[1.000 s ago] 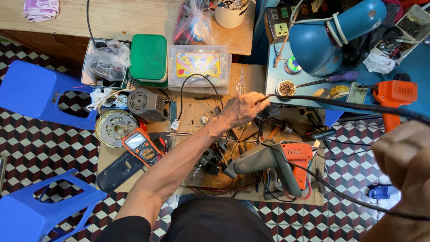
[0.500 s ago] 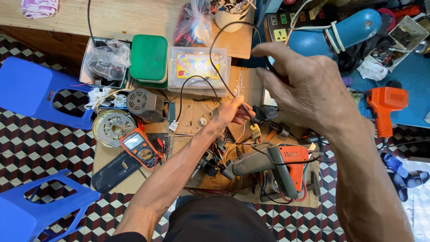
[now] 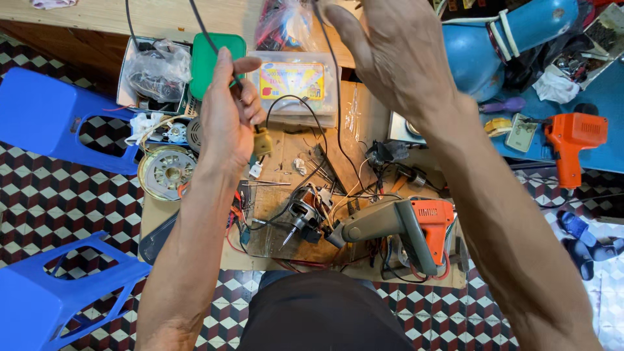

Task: The person works on a disassembled handheld power tool, likely a heat gun, at a cluttered workbench. They connect and disconnect a power cord, use a multimeter to test components, and manipulate internal wires and parts with pliers and a screwdriver.

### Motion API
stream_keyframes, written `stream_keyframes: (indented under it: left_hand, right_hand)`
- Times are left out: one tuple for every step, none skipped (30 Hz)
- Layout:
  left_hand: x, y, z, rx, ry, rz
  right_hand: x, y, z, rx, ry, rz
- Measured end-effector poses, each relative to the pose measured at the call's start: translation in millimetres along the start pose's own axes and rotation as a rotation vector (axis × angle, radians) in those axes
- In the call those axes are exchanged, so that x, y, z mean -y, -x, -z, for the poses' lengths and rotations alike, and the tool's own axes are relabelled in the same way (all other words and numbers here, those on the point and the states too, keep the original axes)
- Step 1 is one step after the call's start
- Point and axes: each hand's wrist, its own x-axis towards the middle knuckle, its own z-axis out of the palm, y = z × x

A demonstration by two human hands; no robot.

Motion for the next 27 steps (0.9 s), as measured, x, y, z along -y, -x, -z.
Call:
stream_keyframes:
  left_hand:
    - [2,-2,-7,0.037,0.064,0.020]
    - [6,-4,-14,0.079,0.128,0.039]
    - [13,-4,-22,0.085,0.157,0.071]
    - [23,-5,-31,0.095,0.187,0.104]
    - [32,-7,-40,0.107,0.216,0.134]
    - [41,-9,-48,0.117,0.251,0.166]
    - [50,-11,-53,0.125,0.283,0.191]
    - [55,-13,-57,0.132,0.313,0.210]
    - [60,-16,-58,0.138,0.364,0.231]
    - [63,-17,-58,0.142,0.415,0.250]
    - [64,-18,-56,0.144,0.465,0.274]
    - [65,-20,-55,0.142,0.441,0.248]
    - [65,-21,-54,0.139,0.418,0.224]
    - [65,-20,-53,0.137,0.398,0.202]
    - [63,-18,-51,0.145,0.230,0.208]
    - [62,-14,-50,0.152,0.063,0.212]
    - [61,-10,-49,0.159,-0.102,0.211]
    - [61,-2,-47,0.285,-0.198,0.248]
    - [60,7,-45,0.412,-0.295,0.282]
    - [59,11,-45,0.465,-0.268,0.277]
    - [58,14,-45,0.517,-0.240,0.274]
    - [58,15,-47,0.565,-0.213,0.277]
    - [57,14,-48,0.569,-0.235,0.266]
    - [57,12,-50,0.570,-0.259,0.257]
    - [57,9,-51,0.572,-0.286,0.246]
    - [56,6,-53,0.604,-0.356,0.181]
    - [58,2,-56,0.641,-0.424,0.120]
  right_hand:
    - [15,14,4,0.060,-0.178,-0.167]
    - [29,27,8,0.119,-0.355,-0.332]
    - [43,41,13,0.177,-0.530,-0.499]
    - [58,53,11,0.296,-0.581,-0.599]
    - [73,63,5,0.413,-0.631,-0.695]
    - [88,73,-1,0.383,-0.669,-0.639]
    - [98,80,-7,0.352,-0.709,-0.575]
    - [102,86,-12,0.306,-0.774,-0.708]
    - [105,90,-19,0.259,-0.841,-0.838]
    - [105,93,-25,0.216,-0.911,-0.965]
    - [103,97,-29,0.217,-0.960,-1.010]
    - [101,100,-31,0.220,-1.011,-1.058]
    - [98,102,-33,0.225,-1.061,-1.108]
    - [95,104,-35,0.162,-1.096,-1.086]
    - [91,105,-36,0.100,-1.127,-1.062]
    - [87,106,-37,0.039,-1.156,-1.037]
    - [81,105,-38,-0.016,-1.281,-1.081]
    - [74,104,-38,-0.075,-1.404,-1.119]
    - [66,103,-38,-0.135,-1.525,-1.153]
    - [59,102,-37,-0.126,-1.567,-1.153]
    - [55,103,-35,-0.115,-1.609,-1.155]
    - [51,103,-33,-0.100,-1.654,-1.164]
    - [47,104,-32,-0.097,-1.637,-1.175]
    - [44,105,-31,-0.093,-1.622,-1.187]
    - [42,106,-32,-0.090,-1.610,-1.197]
    - [40,108,-32,-0.108,-1.631,-1.221]
    - [37,112,-31,-0.129,-1.649,-1.250]
